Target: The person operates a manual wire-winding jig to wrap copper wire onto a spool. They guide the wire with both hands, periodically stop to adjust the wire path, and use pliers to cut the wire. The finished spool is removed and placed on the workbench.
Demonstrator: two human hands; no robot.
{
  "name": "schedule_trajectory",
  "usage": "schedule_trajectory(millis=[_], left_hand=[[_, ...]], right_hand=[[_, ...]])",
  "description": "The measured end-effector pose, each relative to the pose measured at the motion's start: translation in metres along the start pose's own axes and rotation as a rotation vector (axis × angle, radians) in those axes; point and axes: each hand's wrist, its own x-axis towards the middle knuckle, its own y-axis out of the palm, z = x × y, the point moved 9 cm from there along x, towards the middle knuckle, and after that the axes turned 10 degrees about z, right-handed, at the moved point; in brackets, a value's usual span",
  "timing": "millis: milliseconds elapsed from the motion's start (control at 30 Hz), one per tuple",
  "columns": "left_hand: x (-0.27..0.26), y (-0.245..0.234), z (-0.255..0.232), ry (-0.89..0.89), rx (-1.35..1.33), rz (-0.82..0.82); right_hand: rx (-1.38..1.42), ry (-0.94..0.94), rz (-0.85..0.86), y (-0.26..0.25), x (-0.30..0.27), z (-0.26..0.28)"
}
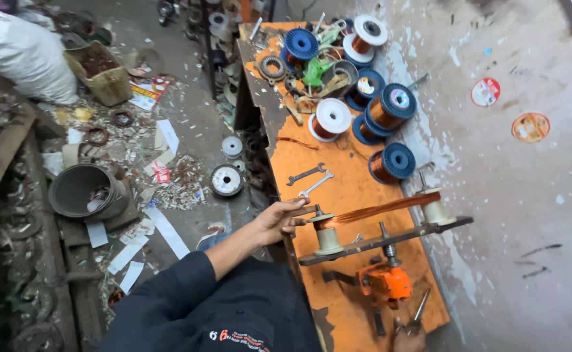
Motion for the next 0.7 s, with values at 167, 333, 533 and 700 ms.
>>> schedule_trajectory(millis=[167, 333, 533, 700], left_hand=[[-0.012, 0.015, -0.003, 0.028, 0.069, -0.148], [-0.013, 0.022, -0.009, 0.008, 0.115, -0.168], [-0.017, 0.024, -0.018, -0.058, 0.167, -0.196], [-0.018, 0.021, -0.022, -0.083, 0.235, -0.200]], right_hand=[[0.004, -0.080, 0.134, 0.020, 0.008, -0.005], [0.092, -0.157, 0.101, 0.021, -0.001, 0.000], [-0.030, -0.175, -0.022, 0.012, -0.019, 0.006], [0.234, -0.086, -0.245, -0.021, -0.054, -0.003]])
